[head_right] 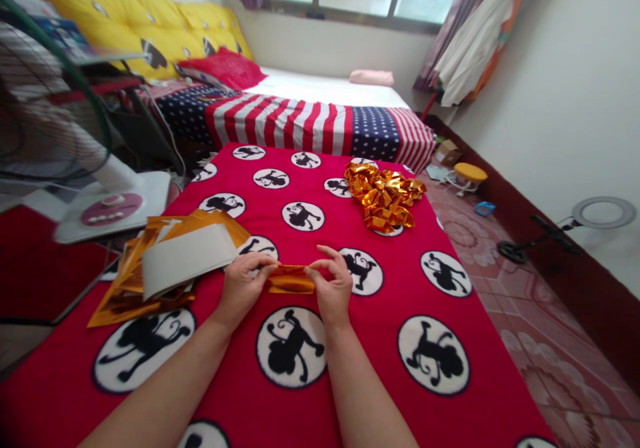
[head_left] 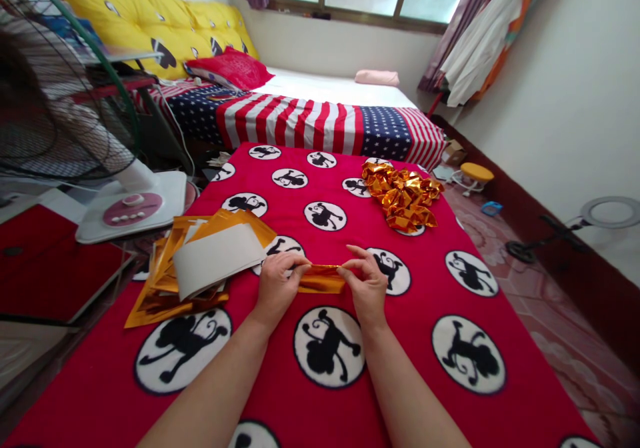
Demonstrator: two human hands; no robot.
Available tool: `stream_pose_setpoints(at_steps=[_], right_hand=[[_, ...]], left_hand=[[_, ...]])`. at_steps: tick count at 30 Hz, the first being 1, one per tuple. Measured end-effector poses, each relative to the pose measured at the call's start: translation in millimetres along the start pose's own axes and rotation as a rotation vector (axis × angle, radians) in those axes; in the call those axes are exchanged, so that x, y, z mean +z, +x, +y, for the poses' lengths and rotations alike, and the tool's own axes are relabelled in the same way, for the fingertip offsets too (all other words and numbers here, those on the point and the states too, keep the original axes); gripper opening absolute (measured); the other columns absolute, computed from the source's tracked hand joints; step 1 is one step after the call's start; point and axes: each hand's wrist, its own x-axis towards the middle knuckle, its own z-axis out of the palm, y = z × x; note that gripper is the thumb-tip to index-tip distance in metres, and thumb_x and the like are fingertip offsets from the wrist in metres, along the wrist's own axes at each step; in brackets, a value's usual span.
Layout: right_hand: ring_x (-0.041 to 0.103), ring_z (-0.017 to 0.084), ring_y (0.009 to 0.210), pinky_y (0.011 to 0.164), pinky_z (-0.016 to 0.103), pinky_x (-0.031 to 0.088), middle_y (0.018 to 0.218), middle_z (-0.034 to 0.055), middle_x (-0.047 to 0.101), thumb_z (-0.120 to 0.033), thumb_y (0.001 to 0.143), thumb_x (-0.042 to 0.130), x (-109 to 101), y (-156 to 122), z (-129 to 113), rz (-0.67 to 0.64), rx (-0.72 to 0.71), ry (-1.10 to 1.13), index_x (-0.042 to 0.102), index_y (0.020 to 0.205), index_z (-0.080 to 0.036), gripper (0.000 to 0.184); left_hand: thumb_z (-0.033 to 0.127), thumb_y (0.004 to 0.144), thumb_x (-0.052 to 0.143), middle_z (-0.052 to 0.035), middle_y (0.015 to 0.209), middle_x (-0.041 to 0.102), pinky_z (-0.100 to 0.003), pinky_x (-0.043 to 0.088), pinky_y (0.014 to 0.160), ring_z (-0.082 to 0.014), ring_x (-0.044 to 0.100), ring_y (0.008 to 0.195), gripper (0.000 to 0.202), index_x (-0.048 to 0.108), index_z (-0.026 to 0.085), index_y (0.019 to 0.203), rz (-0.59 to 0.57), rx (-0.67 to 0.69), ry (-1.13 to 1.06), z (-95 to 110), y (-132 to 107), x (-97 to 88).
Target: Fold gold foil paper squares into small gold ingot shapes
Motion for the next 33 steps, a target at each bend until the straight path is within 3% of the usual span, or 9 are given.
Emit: stream_pose_setpoints(at_steps=[6,13,24,33], right_hand=[[0.063,0.017,0.070,0.066,0.029,0.051,0.076,0.0030,0.070,-0.030,0.074,0.075,2.5,-5.1,4.2,-0.024,0.208,0.125,0.069,0.077,-0.019,0.013],[0.062,0.015,0.068,0.065,0.027,0.051,0.074,0.0022,0.069,-0.030,0.072,0.078,3.2,-5.0,5.4,-0.020,0.233,0.195,0.069,0.076,-0.018,0.015],[0.060,0.013,0.064,0.060,0.024,0.049,0.070,0.0006,0.067,-0.029,0.070,0.079,3.7,-5.8,0.8,-0.002,0.275,0.267,0.069,0.074,-0.018,0.016],[0.061,0.014,0.057,0.054,0.025,0.051,0.065,0.0014,0.067,-0.032,0.066,0.081,6.2,-4.8,-5.6,-0.003,0.357,0.276,0.066,0.070,-0.017,0.022]], left_hand=[[0.023,0.078,0.070,-0.0009,0.079,0.076,-0.026,0.054,0.073,-0.0169,0.070,0.073,0.006,0.075,0.020,0.078,0.012,-0.191,-0.142,3.9,-0.9,-0.5],[0.026,0.073,0.074,-0.0020,0.079,0.076,-0.025,0.056,0.069,-0.0166,0.070,0.069,0.011,0.076,0.019,0.080,0.030,-0.296,-0.235,3.3,-1.1,-0.9],[0.029,0.073,0.073,-0.0025,0.077,0.076,-0.022,0.055,0.068,-0.0168,0.070,0.072,0.013,0.075,0.017,0.075,-0.041,-0.401,-0.347,7.6,2.0,-4.5],[0.030,0.073,0.072,-0.0039,0.072,0.075,-0.022,0.054,0.058,-0.0169,0.069,0.063,0.015,0.073,0.014,0.073,-0.106,-0.454,-0.409,4.6,4.0,-3.1]])
